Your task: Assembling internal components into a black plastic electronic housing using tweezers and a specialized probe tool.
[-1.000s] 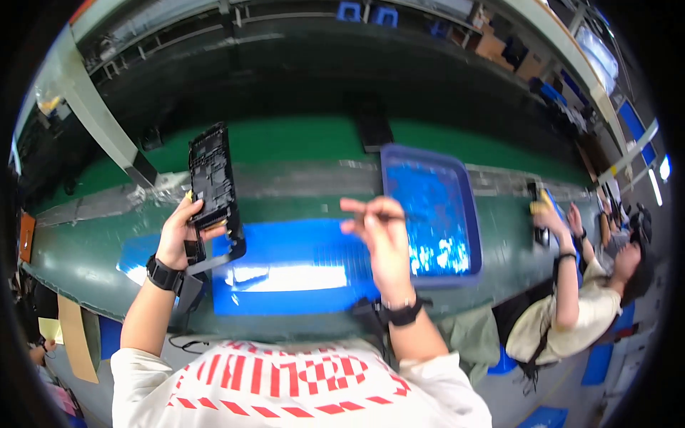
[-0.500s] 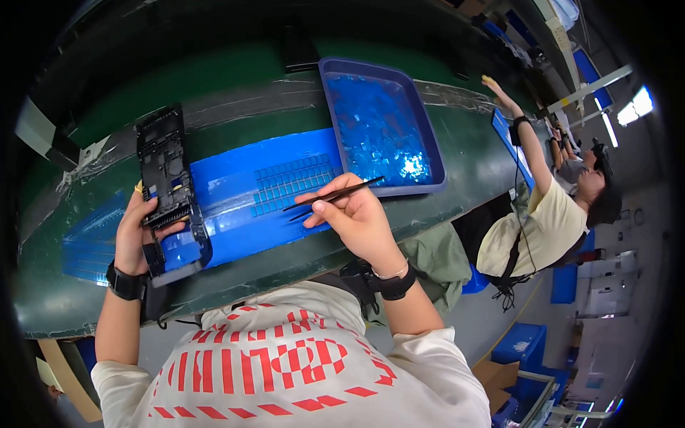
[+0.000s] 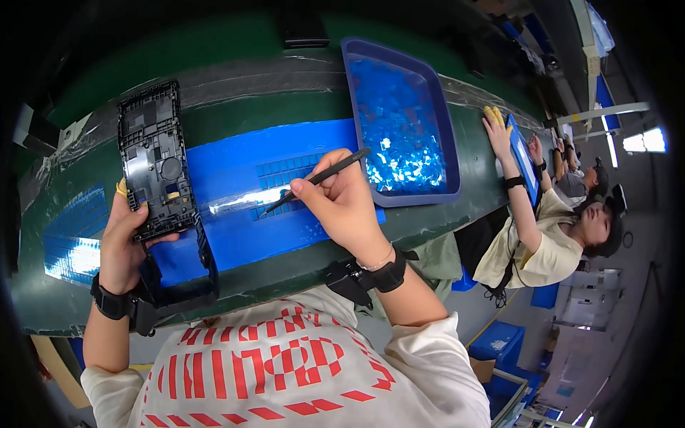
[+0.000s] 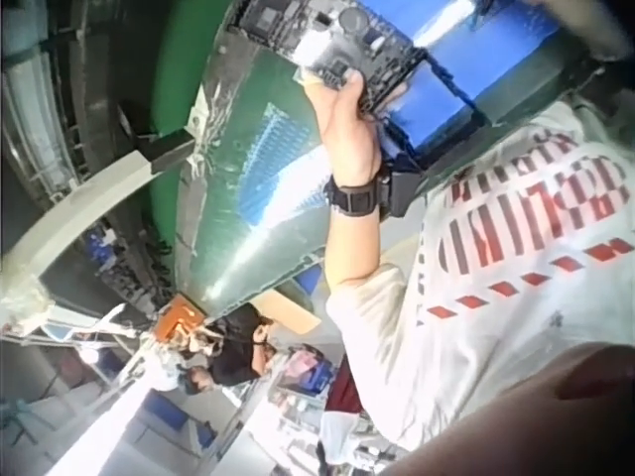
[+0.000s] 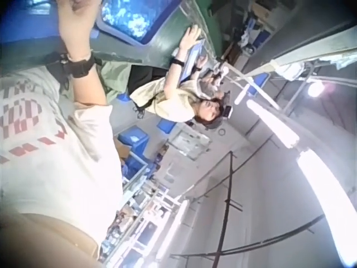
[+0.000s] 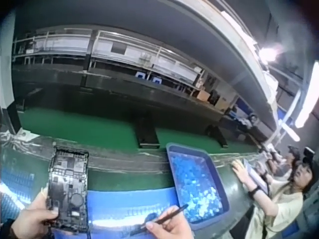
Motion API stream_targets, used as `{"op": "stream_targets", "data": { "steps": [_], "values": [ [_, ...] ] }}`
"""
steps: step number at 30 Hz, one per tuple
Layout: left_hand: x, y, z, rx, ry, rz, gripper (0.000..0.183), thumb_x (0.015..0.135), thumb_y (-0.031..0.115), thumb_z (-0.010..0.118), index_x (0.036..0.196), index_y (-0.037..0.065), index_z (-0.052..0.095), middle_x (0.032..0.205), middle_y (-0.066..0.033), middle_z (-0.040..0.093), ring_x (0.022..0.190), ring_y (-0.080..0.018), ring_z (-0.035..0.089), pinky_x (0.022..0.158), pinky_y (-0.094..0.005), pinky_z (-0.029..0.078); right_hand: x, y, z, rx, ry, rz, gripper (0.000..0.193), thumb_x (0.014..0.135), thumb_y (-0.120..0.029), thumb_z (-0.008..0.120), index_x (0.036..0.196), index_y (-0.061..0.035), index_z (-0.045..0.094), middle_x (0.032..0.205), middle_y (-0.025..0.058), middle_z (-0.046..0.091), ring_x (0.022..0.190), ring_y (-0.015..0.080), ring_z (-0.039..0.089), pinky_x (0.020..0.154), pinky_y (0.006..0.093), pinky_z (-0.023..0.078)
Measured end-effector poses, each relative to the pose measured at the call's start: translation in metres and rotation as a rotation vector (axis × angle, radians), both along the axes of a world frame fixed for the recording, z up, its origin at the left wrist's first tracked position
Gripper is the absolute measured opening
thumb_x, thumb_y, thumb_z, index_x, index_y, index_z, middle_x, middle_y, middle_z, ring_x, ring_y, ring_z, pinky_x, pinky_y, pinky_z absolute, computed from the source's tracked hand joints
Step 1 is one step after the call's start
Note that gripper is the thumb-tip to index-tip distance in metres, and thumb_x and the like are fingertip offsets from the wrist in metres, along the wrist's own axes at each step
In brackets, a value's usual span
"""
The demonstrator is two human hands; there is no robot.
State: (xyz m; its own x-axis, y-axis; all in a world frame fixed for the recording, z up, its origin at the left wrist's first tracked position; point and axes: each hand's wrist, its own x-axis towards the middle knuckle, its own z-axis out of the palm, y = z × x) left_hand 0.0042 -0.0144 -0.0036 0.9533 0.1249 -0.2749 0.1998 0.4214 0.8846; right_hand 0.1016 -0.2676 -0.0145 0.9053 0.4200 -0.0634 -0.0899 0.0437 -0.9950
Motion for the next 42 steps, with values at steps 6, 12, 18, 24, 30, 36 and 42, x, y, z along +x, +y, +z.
{"op": "stream_targets", "data": {
  "steps": [6, 12, 18, 24, 30, 36, 42],
  "values": [
    [-0.001, 0.002, -0.002, -0.005, -0.008, -0.013, 0.053, 0.079, 0.011, 0.041, 0.128, 0.004, 0.019, 0.114, -0.0156, 0.045, 0.093, -0.0254, 0.055, 0.068, -0.0318, 0.052, 0.002, 0.006, -0.004, -0.058, -0.048, -0.038, 0.026, 0.076, 0.004, 0.057, 0.087, -0.005, 0.035, 0.073, 0.0012, 0.047, 0.063, 0.0016, 0.048, 0.049, 0.0134, 0.035],
    [-0.005, 0.005, -0.005, -0.11, -0.132, -0.117, 0.068, 0.074, 0.011, 0.053, 0.129, 0.004, 0.015, 0.116, -0.0145, 0.042, 0.1, -0.0256, 0.051, 0.074, -0.035, 0.049, -0.002, 0.013, 0.007, 0.062, -0.002, -0.031, 0.025, 0.076, 0.006, 0.055, 0.085, -0.0032, 0.034, 0.073, 0.0049, 0.051, 0.067, 0.0111, 0.056, 0.059, 0.0194, 0.045],
    [-0.008, -0.008, 0.0, -0.086, -0.146, -0.159, 0.084, 0.068, 0.015, 0.065, 0.13, 0.003, 0.01, 0.119, -0.0156, 0.039, 0.103, -0.0265, 0.049, 0.073, -0.0363, 0.05, 0.002, 0.047, 0.051, 0.258, 0.0, 0.101, 0.025, 0.076, 0.006, 0.055, 0.088, -0.0046, 0.035, 0.072, 0.0067, 0.055, 0.07, 0.0149, 0.059, 0.06, 0.022, 0.048],
    [-0.009, -0.007, -0.001, -0.19, -0.256, -0.215, 0.075, 0.071, -0.011, 0.053, 0.13, 0.006, 0.01, 0.126, -0.0105, 0.032, 0.116, -0.0204, 0.037, 0.095, -0.0359, 0.03, -0.002, 0.099, 0.043, 0.274, -0.083, 0.161, 0.03, 0.075, 0.006, 0.057, 0.09, -0.0042, 0.034, 0.072, 0.0067, 0.055, 0.064, 0.0077, 0.057, 0.054, 0.0172, 0.044],
    [-0.008, -0.008, -0.002, -0.106, -0.326, -0.247, 0.075, 0.072, -0.009, 0.053, 0.13, 0.005, 0.007, 0.127, -0.0117, 0.03, 0.116, -0.0215, 0.036, 0.095, -0.0359, 0.03, -0.004, 0.104, 0.036, 0.268, -0.073, 0.132, 0.031, 0.075, 0.006, 0.057, 0.09, -0.0054, 0.032, 0.072, 0.0087, 0.057, 0.062, 0.0064, 0.056, 0.05, 0.0144, 0.042],
    [-0.006, -0.009, -0.005, -0.087, -0.346, -0.243, 0.075, 0.072, -0.009, 0.053, 0.13, 0.005, 0.007, 0.128, -0.013, 0.028, 0.116, -0.0215, 0.036, 0.094, -0.0358, 0.031, -0.003, 0.106, 0.033, 0.237, -0.091, 0.114, 0.031, 0.075, 0.006, 0.057, 0.09, -0.0055, 0.032, 0.071, 0.0085, 0.057, 0.06, 0.0053, 0.056, 0.048, 0.0138, 0.041],
    [-0.004, -0.01, -0.005, -0.079, -0.371, -0.242, 0.075, 0.072, -0.009, 0.054, 0.129, 0.004, 0.008, 0.129, -0.0139, 0.027, 0.118, -0.0217, 0.034, 0.094, -0.0358, 0.031, -0.001, 0.106, 0.03, 0.256, -0.121, 0.11, 0.031, 0.074, 0.005, 0.058, 0.09, -0.0052, 0.033, 0.069, 0.0068, 0.056, 0.057, 0.0036, 0.054, 0.046, 0.0129, 0.038]
  ]
}}
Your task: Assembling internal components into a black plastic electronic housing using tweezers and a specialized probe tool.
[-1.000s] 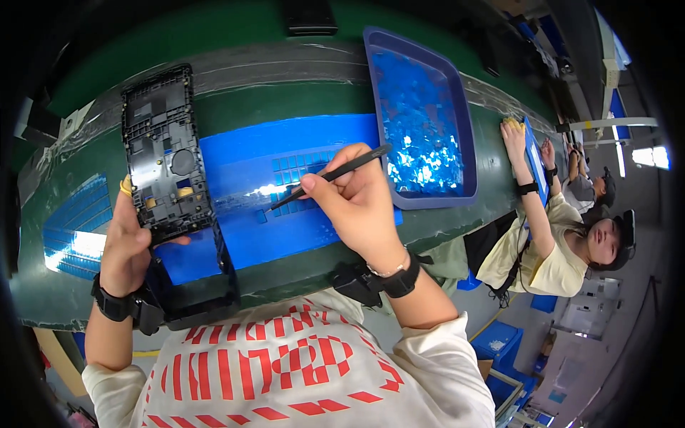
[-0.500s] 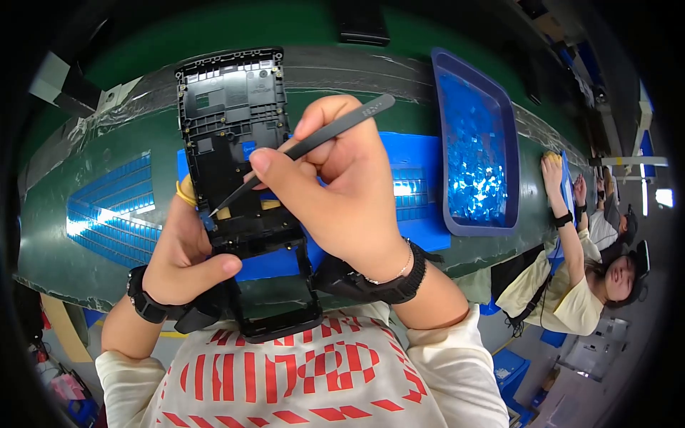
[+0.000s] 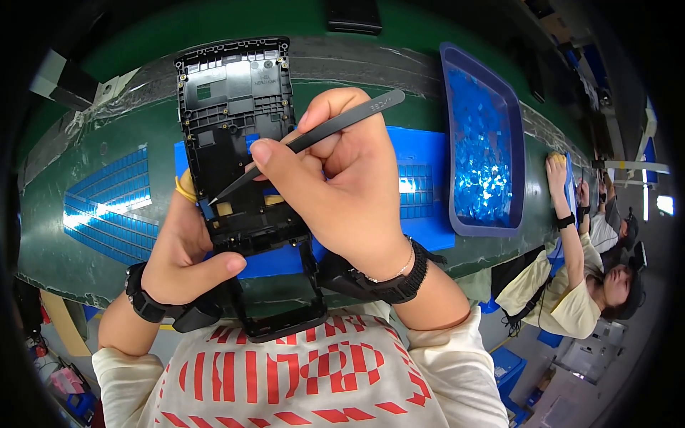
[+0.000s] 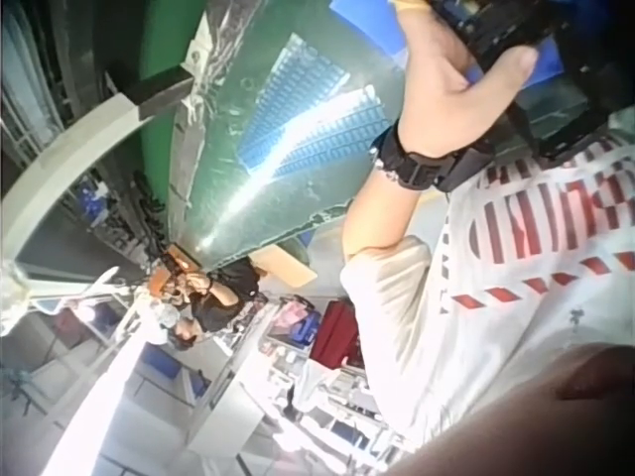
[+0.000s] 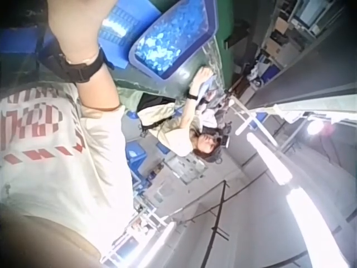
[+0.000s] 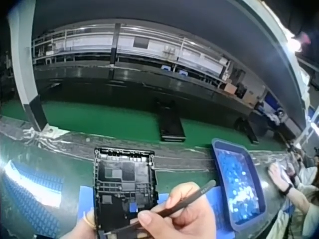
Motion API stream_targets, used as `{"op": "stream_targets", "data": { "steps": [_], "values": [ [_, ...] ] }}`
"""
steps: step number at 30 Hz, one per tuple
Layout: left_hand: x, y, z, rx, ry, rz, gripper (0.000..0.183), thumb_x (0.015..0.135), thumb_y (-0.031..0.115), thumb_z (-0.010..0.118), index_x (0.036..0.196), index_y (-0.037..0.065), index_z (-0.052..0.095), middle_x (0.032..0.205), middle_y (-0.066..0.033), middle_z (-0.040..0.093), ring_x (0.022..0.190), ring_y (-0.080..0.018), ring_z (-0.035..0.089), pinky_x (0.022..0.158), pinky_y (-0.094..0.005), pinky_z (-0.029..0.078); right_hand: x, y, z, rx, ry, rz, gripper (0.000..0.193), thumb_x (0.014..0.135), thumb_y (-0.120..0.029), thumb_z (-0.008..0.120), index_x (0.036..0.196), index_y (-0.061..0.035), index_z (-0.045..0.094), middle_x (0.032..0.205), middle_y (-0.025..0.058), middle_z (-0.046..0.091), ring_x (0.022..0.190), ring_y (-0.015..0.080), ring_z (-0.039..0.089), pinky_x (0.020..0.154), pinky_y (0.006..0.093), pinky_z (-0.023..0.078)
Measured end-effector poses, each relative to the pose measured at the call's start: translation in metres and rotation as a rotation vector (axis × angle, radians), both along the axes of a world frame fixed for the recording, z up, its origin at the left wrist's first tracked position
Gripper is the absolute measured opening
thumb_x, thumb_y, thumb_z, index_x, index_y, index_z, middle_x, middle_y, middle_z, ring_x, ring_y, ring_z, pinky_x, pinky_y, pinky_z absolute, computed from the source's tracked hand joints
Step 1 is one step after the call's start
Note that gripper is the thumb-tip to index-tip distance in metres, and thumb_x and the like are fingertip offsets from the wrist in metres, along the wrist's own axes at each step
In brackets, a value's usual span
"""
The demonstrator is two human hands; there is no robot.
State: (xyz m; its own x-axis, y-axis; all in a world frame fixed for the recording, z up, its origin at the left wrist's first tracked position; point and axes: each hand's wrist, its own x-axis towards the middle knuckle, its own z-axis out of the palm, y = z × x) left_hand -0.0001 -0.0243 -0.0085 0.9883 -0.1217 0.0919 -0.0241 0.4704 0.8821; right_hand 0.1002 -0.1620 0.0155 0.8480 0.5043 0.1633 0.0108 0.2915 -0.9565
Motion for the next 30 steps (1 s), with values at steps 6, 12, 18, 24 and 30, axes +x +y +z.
{"op": "stream_targets", "data": {
  "steps": [6, 12, 18, 24, 30],
  "values": [
    [-0.001, -0.002, -0.001, 0.02, -0.013, 0.015, 0.075, 0.072, -0.008, 0.054, 0.129, 0.004, 0.008, 0.13, -0.0148, 0.027, 0.118, -0.022, 0.033, 0.094, -0.0357, 0.03, -0.001, 0.001, -0.001, -0.027, -0.002, -0.021, 0.031, 0.074, 0.005, 0.058, 0.09, -0.0052, 0.034, 0.066, 0.0033, 0.053, 0.054, 0.0013, 0.051, 0.044, 0.0126, 0.035],
    [0.001, -0.001, -0.002, 0.041, -0.015, 0.022, 0.073, 0.072, -0.007, 0.055, 0.129, 0.003, 0.009, 0.129, -0.0158, 0.028, 0.118, -0.0223, 0.033, 0.094, -0.0356, 0.03, -0.001, 0.002, -0.004, -0.033, -0.002, -0.024, 0.031, 0.074, 0.005, 0.058, 0.09, -0.0047, 0.034, 0.063, 0.0022, 0.052, 0.052, 0.0005, 0.049, 0.044, 0.0128, 0.036],
    [0.0, -0.001, -0.002, -0.012, 0.006, 0.029, 0.071, 0.072, -0.007, 0.055, 0.128, 0.002, 0.012, 0.128, -0.016, 0.03, 0.118, -0.0228, 0.034, 0.094, -0.0359, 0.03, -0.001, 0.004, -0.004, -0.046, -0.004, -0.031, 0.031, 0.074, 0.004, 0.059, 0.089, -0.0042, 0.034, 0.061, 0.0012, 0.051, 0.05, -0.0006, 0.047, 0.045, 0.0126, 0.037],
    [0.001, -0.002, 0.003, 0.04, -0.05, 0.043, 0.063, 0.077, -0.004, 0.05, 0.128, 0.001, 0.014, 0.127, -0.0151, 0.032, 0.118, -0.0219, 0.032, 0.096, -0.0355, 0.027, -0.001, 0.005, -0.004, -0.013, 0.041, -0.012, 0.03, 0.075, 0.004, 0.058, 0.089, -0.0048, 0.034, 0.061, 0.0009, 0.051, 0.049, -0.001, 0.045, 0.045, 0.0127, 0.037],
    [0.002, -0.001, 0.01, 0.129, 0.205, 0.139, 0.043, 0.086, 0.004, 0.032, 0.128, 0.0, 0.022, 0.123, -0.0089, 0.037, 0.112, -0.0145, 0.035, 0.095, -0.0267, 0.025, -0.005, -0.001, -0.004, 0.051, -0.039, -0.016, 0.03, 0.074, 0.003, 0.059, 0.086, -0.0073, 0.033, 0.071, 0.0027, 0.056, 0.049, -0.0024, 0.037, 0.042, 0.0124, 0.028]
  ]
}}
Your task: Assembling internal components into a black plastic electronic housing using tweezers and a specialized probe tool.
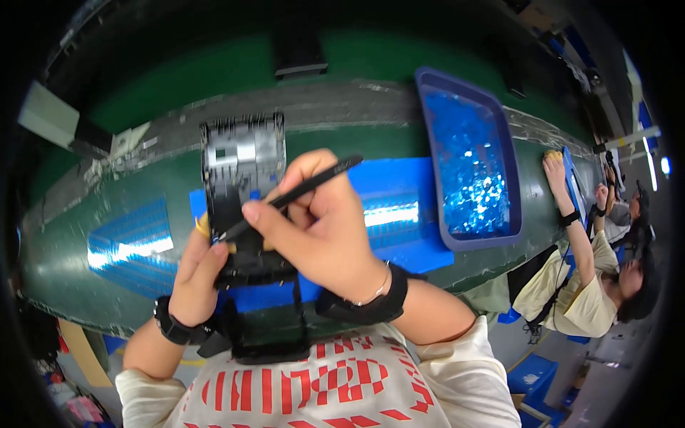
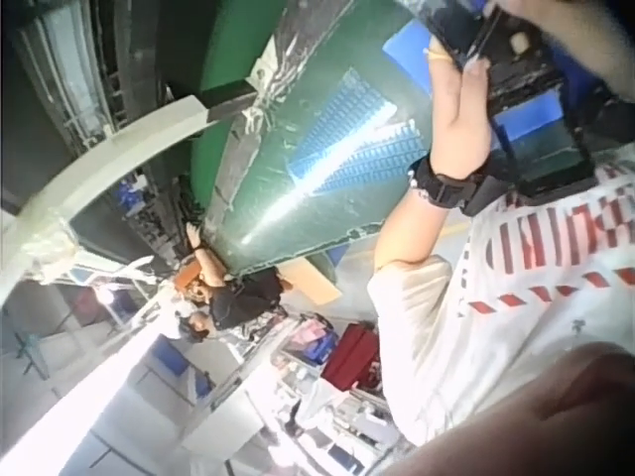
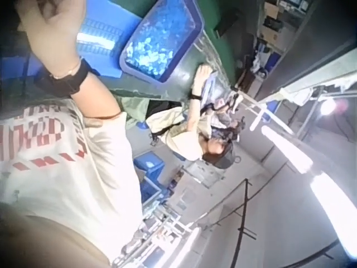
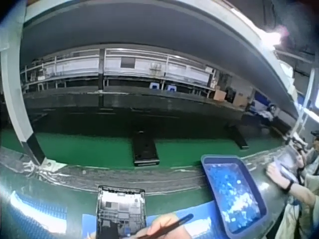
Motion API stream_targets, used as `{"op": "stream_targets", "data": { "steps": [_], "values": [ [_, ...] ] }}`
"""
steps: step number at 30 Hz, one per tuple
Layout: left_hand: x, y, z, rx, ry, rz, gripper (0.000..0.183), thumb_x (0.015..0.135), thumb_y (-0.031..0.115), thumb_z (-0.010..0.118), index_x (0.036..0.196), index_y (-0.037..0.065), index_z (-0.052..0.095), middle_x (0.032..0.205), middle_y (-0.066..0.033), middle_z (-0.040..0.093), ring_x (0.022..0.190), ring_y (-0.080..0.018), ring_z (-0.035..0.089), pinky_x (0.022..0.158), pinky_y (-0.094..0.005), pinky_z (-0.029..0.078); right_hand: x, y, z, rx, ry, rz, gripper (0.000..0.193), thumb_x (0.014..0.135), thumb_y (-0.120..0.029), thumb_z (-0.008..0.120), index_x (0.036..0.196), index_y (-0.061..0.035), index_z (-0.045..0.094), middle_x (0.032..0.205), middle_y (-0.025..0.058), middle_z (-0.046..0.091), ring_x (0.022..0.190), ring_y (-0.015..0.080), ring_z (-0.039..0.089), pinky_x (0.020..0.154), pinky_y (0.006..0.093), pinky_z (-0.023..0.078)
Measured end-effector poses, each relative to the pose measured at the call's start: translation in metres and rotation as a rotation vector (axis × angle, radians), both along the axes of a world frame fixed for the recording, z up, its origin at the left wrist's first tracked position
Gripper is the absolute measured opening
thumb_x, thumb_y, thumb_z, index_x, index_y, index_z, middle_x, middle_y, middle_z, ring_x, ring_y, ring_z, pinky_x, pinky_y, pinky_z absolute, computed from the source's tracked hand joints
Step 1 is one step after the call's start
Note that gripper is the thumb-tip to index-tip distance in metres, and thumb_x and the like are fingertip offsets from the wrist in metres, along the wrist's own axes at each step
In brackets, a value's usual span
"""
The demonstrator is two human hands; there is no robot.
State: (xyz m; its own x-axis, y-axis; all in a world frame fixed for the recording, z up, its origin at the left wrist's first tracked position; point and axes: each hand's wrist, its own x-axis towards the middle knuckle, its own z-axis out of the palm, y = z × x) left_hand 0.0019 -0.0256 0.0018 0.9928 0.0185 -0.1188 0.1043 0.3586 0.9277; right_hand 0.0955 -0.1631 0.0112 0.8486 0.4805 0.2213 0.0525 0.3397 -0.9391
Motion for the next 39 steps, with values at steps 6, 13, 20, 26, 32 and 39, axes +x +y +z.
{"op": "stream_targets", "data": {
  "steps": [6, 13, 20, 26, 32, 39],
  "values": [
    [0.0, 0.023, -0.007, -0.161, 0.17, 0.235, 0.034, 0.084, 0.021, 0.041, 0.113, 0.004, 0.04, 0.096, -0.0079, 0.056, 0.08, -0.0166, 0.059, 0.067, -0.0269, 0.049, 0.012, -0.015, 0.002, 0.119, -0.063, -0.068, 0.028, 0.079, -0.004, 0.057, 0.092, -0.0079, 0.032, 0.081, 0.0069, 0.06, 0.067, 0.003, 0.045, 0.06, 0.0169, 0.034],
    [0.005, 0.037, -0.016, -0.504, 0.184, 0.266, 0.026, 0.086, 0.023, 0.04, 0.103, 0.005, 0.049, 0.092, -0.0102, 0.059, 0.077, -0.0215, 0.06, 0.065, -0.0347, 0.051, 0.022, -0.015, -0.02, 0.07, 0.42, 0.022, 0.023, 0.081, -0.015, 0.058, 0.09, -0.0097, 0.037, 0.076, 0.004, 0.059, 0.058, 0.0029, 0.044, 0.051, 0.0161, 0.034],
    [0.007, 0.034, -0.019, -0.47, 0.248, 0.273, 0.027, 0.087, 0.024, 0.041, 0.105, 0.005, 0.046, 0.095, -0.0115, 0.058, 0.081, -0.0223, 0.059, 0.069, -0.035, 0.051, 0.024, -0.011, -0.028, 0.063, 0.455, 0.014, 0.025, 0.08, -0.021, 0.058, 0.089, -0.0095, 0.037, 0.071, 0.0027, 0.059, 0.051, 0.0019, 0.04, 0.043, 0.0155, 0.03],
    [0.008, 0.025, -0.011, -0.506, 0.234, 0.225, 0.027, 0.087, 0.021, 0.04, 0.106, 0.004, 0.046, 0.097, -0.0109, 0.057, 0.082, -0.0211, 0.059, 0.069, -0.0332, 0.05, 0.024, -0.017, -0.027, 0.048, 0.441, 0.036, 0.025, 0.081, -0.022, 0.058, 0.088, -0.0094, 0.038, 0.069, 0.0024, 0.057, 0.052, 0.0026, 0.041, 0.045, 0.0159, 0.031],
    [0.014, 0.04, -0.01, -0.252, 0.224, 0.198, 0.045, 0.073, 0.018, 0.046, 0.112, -0.004, 0.042, 0.102, -0.0154, 0.054, 0.088, -0.0234, 0.056, 0.077, -0.0319, 0.046, 0.035, -0.018, -0.027, 0.176, 0.617, -0.039, 0.02, 0.081, -0.023, 0.057, 0.082, -0.0087, 0.043, 0.066, 0.0026, 0.054, 0.053, 0.0029, 0.041, 0.047, 0.0178, 0.03],
    [0.011, 0.042, 0.002, -0.323, 0.114, -0.344, 0.081, 0.056, 0.014, 0.054, 0.127, -0.009, 0.021, 0.125, -0.0195, 0.037, 0.113, -0.0241, 0.041, 0.096, -0.0307, 0.029, 0.032, -0.022, 0.005, 0.047, -0.003, -0.173, 0.024, 0.081, -0.018, 0.056, 0.095, -0.0046, 0.043, 0.074, 0.0081, 0.058, 0.052, 0.0034, 0.033, 0.049, 0.0172, 0.027]
  ]
}}
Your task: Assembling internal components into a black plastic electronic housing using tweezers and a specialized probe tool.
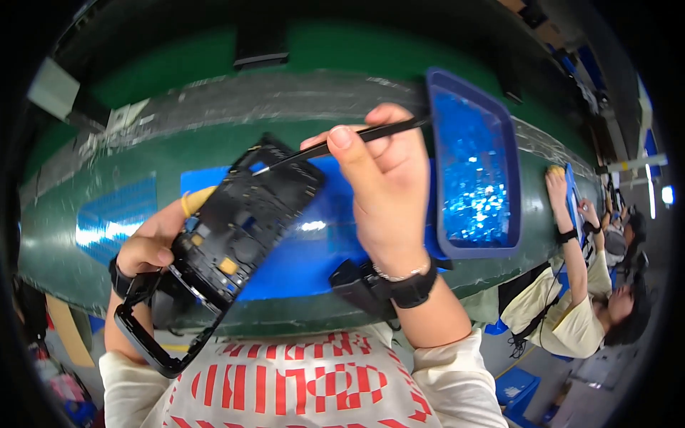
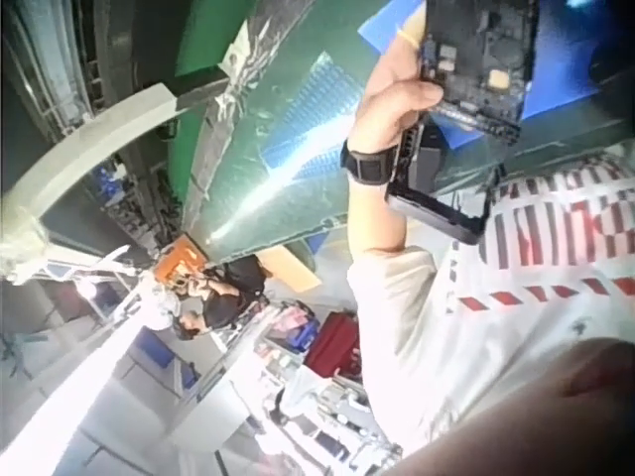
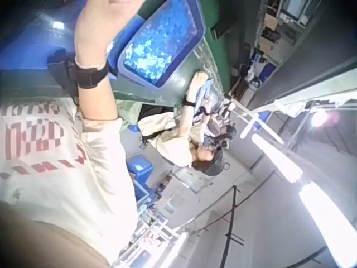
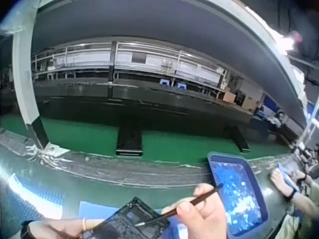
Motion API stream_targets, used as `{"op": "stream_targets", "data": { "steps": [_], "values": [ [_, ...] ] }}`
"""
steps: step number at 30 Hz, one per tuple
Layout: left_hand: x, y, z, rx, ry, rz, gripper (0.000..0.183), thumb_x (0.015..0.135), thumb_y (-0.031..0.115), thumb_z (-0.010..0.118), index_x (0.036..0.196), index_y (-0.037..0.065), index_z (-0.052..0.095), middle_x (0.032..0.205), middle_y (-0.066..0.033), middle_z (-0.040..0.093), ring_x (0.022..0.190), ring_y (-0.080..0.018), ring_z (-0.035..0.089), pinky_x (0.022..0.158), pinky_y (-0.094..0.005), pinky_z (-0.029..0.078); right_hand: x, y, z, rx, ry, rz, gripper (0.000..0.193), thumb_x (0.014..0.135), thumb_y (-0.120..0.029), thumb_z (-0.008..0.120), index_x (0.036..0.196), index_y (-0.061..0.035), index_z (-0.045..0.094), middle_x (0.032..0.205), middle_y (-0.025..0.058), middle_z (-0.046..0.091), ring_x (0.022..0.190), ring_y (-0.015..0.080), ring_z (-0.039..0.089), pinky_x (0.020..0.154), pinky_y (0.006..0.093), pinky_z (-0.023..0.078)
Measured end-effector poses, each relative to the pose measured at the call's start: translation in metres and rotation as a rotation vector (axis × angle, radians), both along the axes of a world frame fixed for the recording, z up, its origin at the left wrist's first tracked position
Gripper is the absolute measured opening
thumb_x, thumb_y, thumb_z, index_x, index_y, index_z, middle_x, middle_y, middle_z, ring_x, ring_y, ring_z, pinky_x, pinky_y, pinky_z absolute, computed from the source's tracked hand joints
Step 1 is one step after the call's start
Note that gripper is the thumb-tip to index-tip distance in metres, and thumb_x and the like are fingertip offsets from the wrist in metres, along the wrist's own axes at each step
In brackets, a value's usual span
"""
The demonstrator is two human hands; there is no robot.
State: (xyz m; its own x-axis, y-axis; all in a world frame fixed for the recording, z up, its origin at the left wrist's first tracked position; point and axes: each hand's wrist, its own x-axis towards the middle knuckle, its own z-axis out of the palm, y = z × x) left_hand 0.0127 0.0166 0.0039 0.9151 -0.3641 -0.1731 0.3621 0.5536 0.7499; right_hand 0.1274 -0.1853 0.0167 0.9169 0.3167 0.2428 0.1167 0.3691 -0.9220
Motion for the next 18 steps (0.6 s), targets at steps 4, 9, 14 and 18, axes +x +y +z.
{"op": "stream_targets", "data": {
  "steps": [4, 9, 14, 18],
  "values": [
    [-0.005, 0.0, -0.011, -0.099, 0.021, -0.223, 0.071, 0.065, 0.0, 0.053, 0.127, -0.01, 0.02, 0.125, -0.0172, 0.037, 0.114, -0.0205, 0.038, 0.095, -0.0299, 0.029, -0.021, 0.008, 0.008, -0.173, -0.061, 0.245, 0.033, 0.079, -0.013, 0.057, 0.099, -0.0033, 0.033, 0.07, 0.0126, 0.06, 0.054, 0.0066, 0.043, 0.053, 0.0174, 0.033],
    [-0.01, -0.004, -0.007, 0.017, 0.11, -0.303, 0.067, 0.06, -0.001, 0.051, 0.121, -0.013, 0.027, 0.113, -0.0167, 0.047, 0.102, -0.0183, 0.048, 0.086, -0.0275, 0.038, -0.033, 0.017, -0.006, -0.169, 0.006, 0.443, 0.033, 0.078, -0.004, 0.056, 0.096, -0.0037, 0.029, 0.07, 0.0156, 0.06, 0.065, 0.015, 0.057, 0.063, 0.0197, 0.043],
    [-0.012, -0.004, -0.01, 0.094, 0.153, -0.32, 0.074, 0.055, 0.002, 0.054, 0.12, -0.017, 0.024, 0.112, -0.0205, 0.047, 0.1, -0.0221, 0.049, 0.087, -0.0296, 0.037, -0.035, 0.021, -0.015, -0.188, -0.01, 0.454, 0.032, 0.077, 0.001, 0.054, 0.096, -0.0045, 0.029, 0.073, 0.0186, 0.059, 0.066, 0.0182, 0.059, 0.061, 0.0226, 0.047],
    [-0.018, -0.001, -0.009, 0.062, 0.166, -0.317, 0.075, 0.057, 0.004, 0.057, 0.12, -0.017, 0.023, 0.112, -0.0214, 0.046, 0.1, -0.022, 0.049, 0.088, -0.0291, 0.037, -0.037, 0.023, -0.017, -0.195, -0.029, 0.459, 0.032, 0.077, 0.002, 0.054, 0.097, -0.0047, 0.029, 0.074, 0.0195, 0.059, 0.066, 0.0188, 0.059, 0.062, 0.0237, 0.048]
  ]
}}
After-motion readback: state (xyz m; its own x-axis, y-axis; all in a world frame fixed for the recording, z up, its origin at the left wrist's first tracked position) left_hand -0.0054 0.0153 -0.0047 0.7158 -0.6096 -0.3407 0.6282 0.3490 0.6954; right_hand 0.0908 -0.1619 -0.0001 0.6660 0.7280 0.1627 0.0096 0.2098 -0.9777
